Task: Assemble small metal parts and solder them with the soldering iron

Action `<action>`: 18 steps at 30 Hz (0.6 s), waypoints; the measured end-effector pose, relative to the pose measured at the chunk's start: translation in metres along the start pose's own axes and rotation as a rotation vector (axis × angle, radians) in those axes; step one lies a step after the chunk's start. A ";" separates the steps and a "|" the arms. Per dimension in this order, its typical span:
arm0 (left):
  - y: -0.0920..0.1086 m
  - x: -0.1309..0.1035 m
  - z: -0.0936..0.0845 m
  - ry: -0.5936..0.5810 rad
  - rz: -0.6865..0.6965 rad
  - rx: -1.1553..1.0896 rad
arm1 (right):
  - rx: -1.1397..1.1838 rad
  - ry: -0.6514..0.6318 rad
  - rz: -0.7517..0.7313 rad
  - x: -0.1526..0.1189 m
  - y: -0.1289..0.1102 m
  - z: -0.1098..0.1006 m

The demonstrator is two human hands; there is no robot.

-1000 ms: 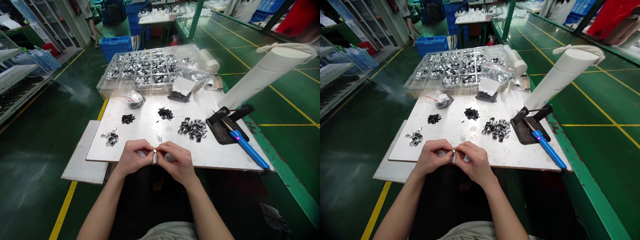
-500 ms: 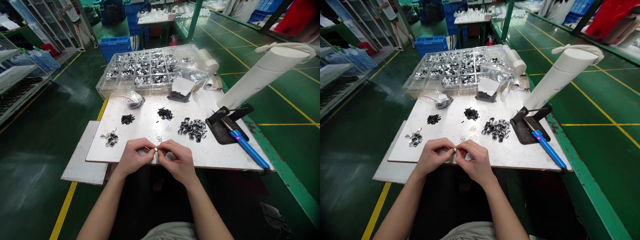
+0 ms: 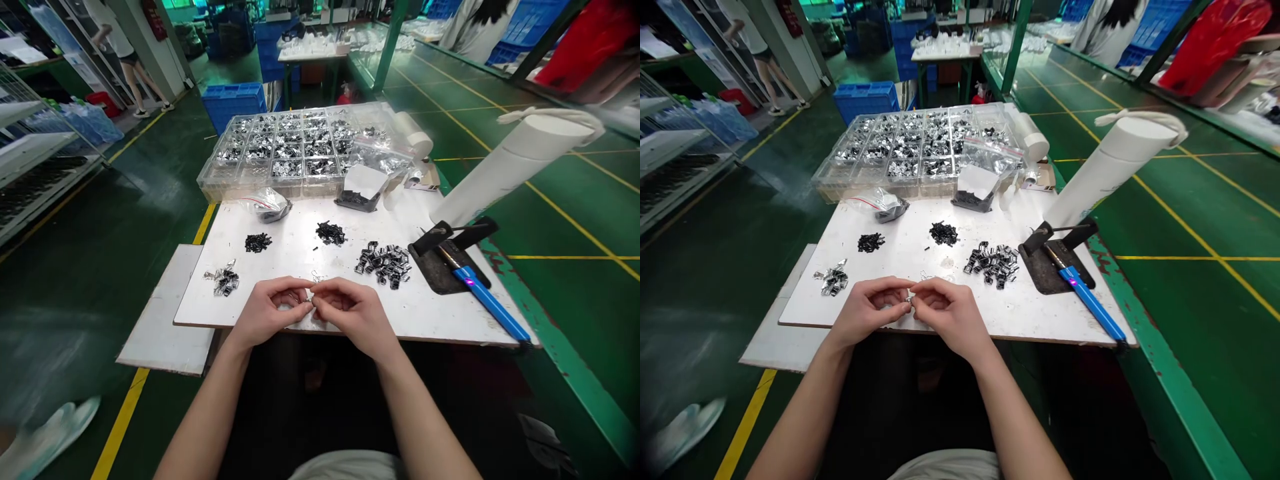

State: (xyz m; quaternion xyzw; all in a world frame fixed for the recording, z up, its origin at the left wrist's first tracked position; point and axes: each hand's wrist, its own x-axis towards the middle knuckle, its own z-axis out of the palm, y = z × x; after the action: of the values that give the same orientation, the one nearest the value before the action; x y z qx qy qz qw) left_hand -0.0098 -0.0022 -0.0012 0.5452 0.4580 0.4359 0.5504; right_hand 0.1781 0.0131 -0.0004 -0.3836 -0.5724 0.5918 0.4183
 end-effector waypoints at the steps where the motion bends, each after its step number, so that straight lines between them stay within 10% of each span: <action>1: -0.001 0.000 0.000 0.011 -0.001 -0.024 | 0.043 -0.023 0.056 0.003 -0.005 -0.002; 6: -0.002 0.001 -0.002 0.094 0.065 -0.111 | -0.142 -0.245 0.109 0.038 -0.028 -0.018; 12: -0.006 0.003 -0.003 0.156 0.054 -0.165 | -1.147 -0.239 -0.204 0.099 -0.027 -0.034; 18: -0.006 0.003 -0.003 0.199 0.025 -0.175 | -1.271 -0.350 -0.242 0.115 -0.021 -0.028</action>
State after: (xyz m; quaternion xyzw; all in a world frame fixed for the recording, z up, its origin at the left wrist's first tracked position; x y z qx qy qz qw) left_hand -0.0127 0.0012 -0.0070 0.4546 0.4637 0.5331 0.5423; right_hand 0.1645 0.1303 0.0215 -0.3868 -0.9080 0.1420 0.0753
